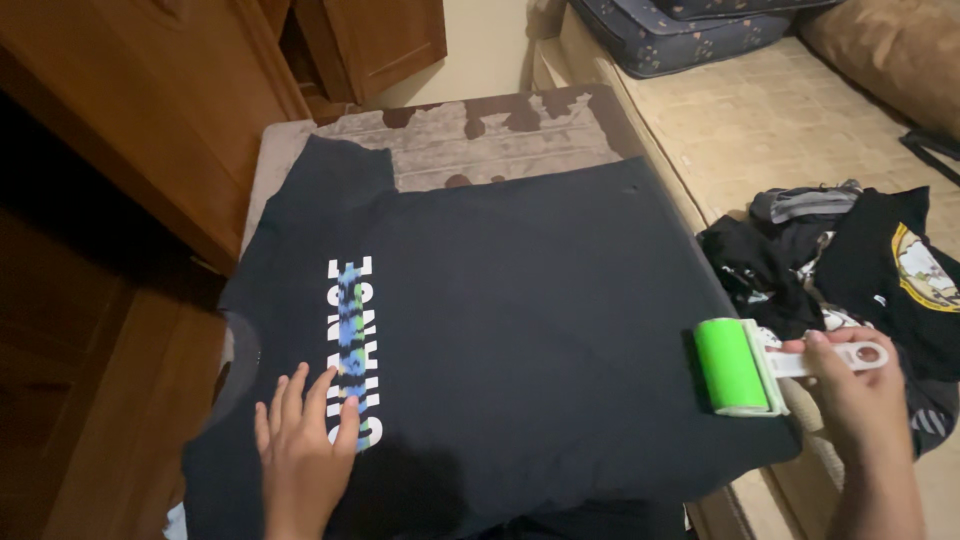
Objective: The person uses a lint roller to remove lint from a black t-shirt laid on a table. They roll the sticky roller over the front and back of the shirt, smooth the fabric with their hands, and flip the shirt to treat both sides.
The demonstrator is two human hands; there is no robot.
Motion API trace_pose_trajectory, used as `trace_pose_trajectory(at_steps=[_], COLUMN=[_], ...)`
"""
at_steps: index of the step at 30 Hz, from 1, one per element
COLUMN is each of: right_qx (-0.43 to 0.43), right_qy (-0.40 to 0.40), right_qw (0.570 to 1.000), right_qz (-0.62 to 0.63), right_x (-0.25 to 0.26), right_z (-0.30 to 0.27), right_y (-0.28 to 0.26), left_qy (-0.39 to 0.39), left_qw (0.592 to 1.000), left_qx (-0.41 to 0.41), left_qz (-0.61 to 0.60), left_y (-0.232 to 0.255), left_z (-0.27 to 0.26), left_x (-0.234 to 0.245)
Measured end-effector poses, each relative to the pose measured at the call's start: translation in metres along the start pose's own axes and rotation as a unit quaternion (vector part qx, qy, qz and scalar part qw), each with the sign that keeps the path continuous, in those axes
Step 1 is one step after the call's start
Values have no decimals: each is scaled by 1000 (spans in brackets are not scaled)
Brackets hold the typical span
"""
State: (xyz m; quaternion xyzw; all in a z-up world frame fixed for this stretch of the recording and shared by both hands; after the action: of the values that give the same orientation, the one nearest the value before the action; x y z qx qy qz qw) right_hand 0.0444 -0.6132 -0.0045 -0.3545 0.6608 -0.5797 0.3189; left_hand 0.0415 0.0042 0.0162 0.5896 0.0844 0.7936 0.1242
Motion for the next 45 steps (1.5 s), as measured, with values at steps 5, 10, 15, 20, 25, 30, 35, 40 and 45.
trace_pose_trajectory(at_steps=[5, 10, 15, 20, 25, 30, 35, 40, 45], right_qx=[-18, -27, -26, -27, -18, -28, -10, 33, 27], right_qy=[-52, -127, -234, -259, -189, -61, 34, 49, 21], right_qw=[998, 990, 972, 966, 982, 996, 999, 998, 999], right_qz=[-42, -48, 12, 5, -20, -61, -14, -14, -12], right_x=[-51, -157, -245, -263, -214, -106, -6, 11, -52], right_z=[-6, -62, -139, -155, -112, -47, -21, -33, -58], right_y=[4, 1, 3, 4, 3, 1, -2, -7, -16], left_qy=[-23, -34, -32, -21, -21, -11, 5, -55, -61], left_qw=[1000, 999, 999, 1000, 1000, 1000, 1000, 997, 973], left_qx=[10, 20, 12, 0, 8, 5, -4, -61, -215], left_qz=[10, 13, 15, 16, 11, 10, 14, 9, -49], left_y=[-2, -2, -3, -3, -3, -1, 7, 39, 104], left_z=[3, 3, 2, 1, 2, 1, 1, 20, 53], left_x=[-2, -3, -5, -4, -4, -2, 8, 5, -19])
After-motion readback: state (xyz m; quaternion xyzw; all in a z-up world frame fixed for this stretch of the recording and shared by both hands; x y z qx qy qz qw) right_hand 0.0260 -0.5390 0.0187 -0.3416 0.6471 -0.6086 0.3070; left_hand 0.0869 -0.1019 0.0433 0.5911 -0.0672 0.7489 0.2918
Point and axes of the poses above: each hand's wrist, its own z-axis towards the middle knuckle, its own x-axis out of the back of the hand, y = z × x, the point moved 4 cm from there along z, towards the middle knuckle, and after that the axes turned 14 degrees about -x, right-handed, at the moved point
